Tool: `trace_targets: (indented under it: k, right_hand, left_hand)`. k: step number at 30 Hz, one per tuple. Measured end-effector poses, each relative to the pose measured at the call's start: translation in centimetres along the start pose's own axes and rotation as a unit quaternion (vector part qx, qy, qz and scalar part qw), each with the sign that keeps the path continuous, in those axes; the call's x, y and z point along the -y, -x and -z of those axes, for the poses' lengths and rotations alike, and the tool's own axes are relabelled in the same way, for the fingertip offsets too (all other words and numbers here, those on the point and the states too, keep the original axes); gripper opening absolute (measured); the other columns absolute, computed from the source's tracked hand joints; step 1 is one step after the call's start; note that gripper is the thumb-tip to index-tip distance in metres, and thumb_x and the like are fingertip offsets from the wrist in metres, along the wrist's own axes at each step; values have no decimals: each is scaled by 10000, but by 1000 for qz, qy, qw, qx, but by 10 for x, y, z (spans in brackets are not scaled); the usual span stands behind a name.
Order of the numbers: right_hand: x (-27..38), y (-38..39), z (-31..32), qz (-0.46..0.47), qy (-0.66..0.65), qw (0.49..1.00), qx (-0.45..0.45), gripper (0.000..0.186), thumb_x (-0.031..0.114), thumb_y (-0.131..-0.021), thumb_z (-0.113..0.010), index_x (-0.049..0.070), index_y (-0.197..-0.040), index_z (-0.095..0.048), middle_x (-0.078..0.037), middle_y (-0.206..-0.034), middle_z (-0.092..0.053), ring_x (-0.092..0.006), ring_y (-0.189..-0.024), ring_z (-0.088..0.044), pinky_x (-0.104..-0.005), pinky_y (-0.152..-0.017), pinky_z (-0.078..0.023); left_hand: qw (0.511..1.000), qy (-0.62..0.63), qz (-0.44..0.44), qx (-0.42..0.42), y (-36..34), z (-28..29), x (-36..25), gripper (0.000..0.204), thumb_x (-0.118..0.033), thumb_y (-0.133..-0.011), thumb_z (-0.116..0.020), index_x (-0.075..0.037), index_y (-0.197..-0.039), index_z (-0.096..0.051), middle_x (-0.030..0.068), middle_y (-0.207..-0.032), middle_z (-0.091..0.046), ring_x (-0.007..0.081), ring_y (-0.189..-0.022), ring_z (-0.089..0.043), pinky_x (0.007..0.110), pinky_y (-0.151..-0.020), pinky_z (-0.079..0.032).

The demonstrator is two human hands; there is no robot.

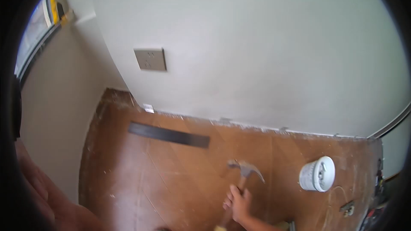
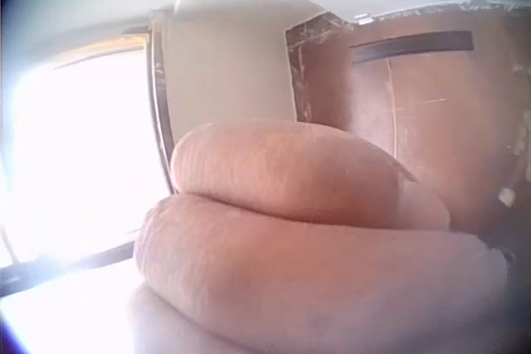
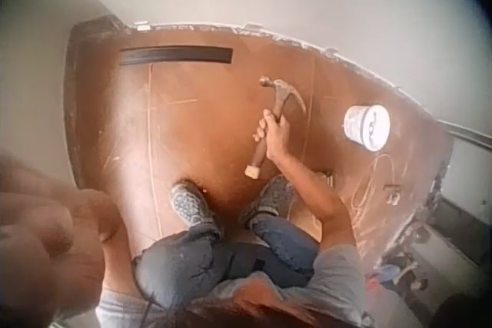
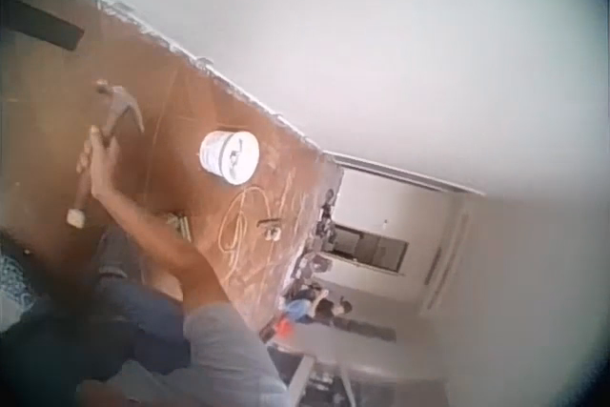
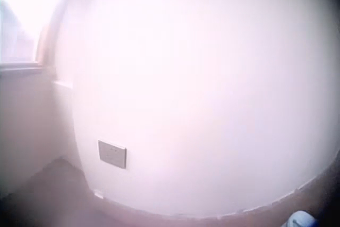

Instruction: Installing black baseboards along the bottom of a wall using a nail gun and hammer.

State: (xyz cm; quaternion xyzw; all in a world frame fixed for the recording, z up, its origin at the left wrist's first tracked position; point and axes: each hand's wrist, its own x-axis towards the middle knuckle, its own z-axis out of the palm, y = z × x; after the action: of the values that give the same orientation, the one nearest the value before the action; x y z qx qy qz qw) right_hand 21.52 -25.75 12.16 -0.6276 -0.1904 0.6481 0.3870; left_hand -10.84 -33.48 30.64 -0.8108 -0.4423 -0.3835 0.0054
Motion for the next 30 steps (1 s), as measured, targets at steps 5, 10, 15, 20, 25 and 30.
trace_targets:
  k: [5, 10, 15, 20, 25, 30]
  right_hand:
    - [-47, -70, -62, 135, -148, 978, -61, 131, 127, -943, -627, 93, -992, -511, -37, -818, -557, -172, -643, -539, -371, -585, -518]
    - [-41, -111, -112, 132, -288, 944, -92, 175, 202, -980, -638, 104, -986, -494, -22, -731, -505, -148, -576, -488, -348, -517, -449]
    - [-15, -129, -158, 129, -336, 926, -116, 232, 283, -1033, -603, 103, -992, -462, -13, -728, -487, -137, -568, -477, -337, -516, -459]
    - [3, -160, -198, 88, -425, 889, -147, 225, 295, -1053, -555, 111, -959, -464, -13, -718, -483, -139, -558, -466, -330, -505, -455]
    - [16, -178, -227, 107, -468, 861, -168, 313, 340, -1067, -507, 94, -893, -420, -20, -720, -476, -148, -557, -454, -331, -507, -448]
    - [28, -193, -241, 108, -500, 832, -217, 342, 370, -1074, -479, 94, -888, -403, -24, -729, -465, -148, -562, -433, -333, -515, -443]
  left_hand:
    - [1000, -16, 14, 2, -1, 9, -4, 276, -25, -945, -635, 6, -1214, -686, 123, -1134, -694, 199, -995, -665, 311, -889, -530]
    - [991, -23, 124, -44, -23, 2, 47, 286, -25, -945, -636, 3, -1226, -682, 123, -1135, -691, 199, -999, -666, 310, -898, -529]
    - [946, -144, 281, 78, 49, -148, 190, 381, -24, -932, -639, -7, -1312, -610, 193, -1357, -591, 362, -1257, -553, 456, -1082, -437]
    - [946, -182, 236, 129, 150, -214, 234, 436, -167, -1000, -538, -11, -1406, -544, 191, -1493, -493, 415, -1338, -464, 495, -1128, -369]
    - [940, -152, 262, 155, 152, -212, 238, 414, -158, -1016, -502, -11, -1400, -553, 191, -1472, -512, 407, -1313, -484, 485, -1124, -369]
    - [939, -142, 282, 141, 146, -213, 235, 403, -173, -1027, -475, -11, -1386, -564, 197, -1471, -511, 405, -1313, -485, 476, -1129, -365]
